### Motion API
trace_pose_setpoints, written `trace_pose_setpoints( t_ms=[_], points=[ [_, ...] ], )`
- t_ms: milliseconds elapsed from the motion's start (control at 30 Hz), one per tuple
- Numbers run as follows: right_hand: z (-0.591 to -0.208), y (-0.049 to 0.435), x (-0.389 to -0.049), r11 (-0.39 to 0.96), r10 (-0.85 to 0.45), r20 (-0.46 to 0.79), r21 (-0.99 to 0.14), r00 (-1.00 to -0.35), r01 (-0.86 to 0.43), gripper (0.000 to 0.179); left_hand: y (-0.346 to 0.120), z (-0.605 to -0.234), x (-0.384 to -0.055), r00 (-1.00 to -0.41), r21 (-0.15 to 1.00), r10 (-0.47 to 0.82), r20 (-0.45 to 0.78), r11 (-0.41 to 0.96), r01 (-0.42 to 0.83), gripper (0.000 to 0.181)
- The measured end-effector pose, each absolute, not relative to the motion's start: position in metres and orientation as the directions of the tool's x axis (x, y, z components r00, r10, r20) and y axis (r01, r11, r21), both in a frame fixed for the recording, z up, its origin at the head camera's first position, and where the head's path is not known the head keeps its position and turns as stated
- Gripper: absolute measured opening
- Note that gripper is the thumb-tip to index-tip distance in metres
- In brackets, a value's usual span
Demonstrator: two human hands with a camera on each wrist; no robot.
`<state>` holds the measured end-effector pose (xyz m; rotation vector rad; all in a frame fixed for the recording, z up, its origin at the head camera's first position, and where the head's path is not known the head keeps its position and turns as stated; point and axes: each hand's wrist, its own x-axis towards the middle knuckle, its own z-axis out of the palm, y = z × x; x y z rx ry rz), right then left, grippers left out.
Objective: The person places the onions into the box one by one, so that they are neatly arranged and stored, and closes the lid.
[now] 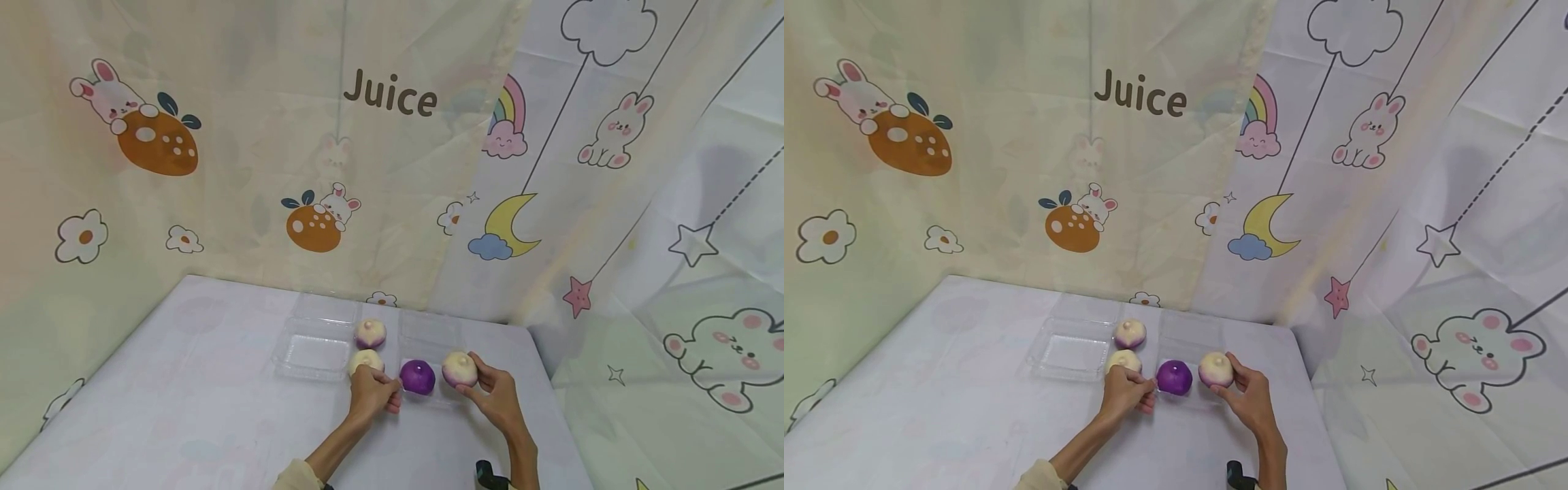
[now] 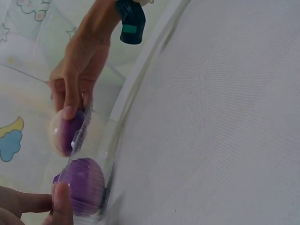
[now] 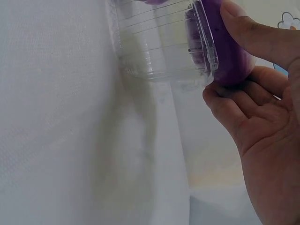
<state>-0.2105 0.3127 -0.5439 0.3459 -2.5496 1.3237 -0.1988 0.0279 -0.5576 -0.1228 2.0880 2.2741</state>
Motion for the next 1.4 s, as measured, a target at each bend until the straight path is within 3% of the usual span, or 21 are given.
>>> trace_pose_setpoints(
  t_ms=[1400],
  points=[
    [-0.517, 0.300, -0.220, 0.759, -0.279, 0.255, -0.532, -0.926, -0.375, 0.077, 0.027, -0.558, -0.199, -0.996, 0.991, -0.012, -0.093, -0.101, -0.091, 0.017]
  ],
)
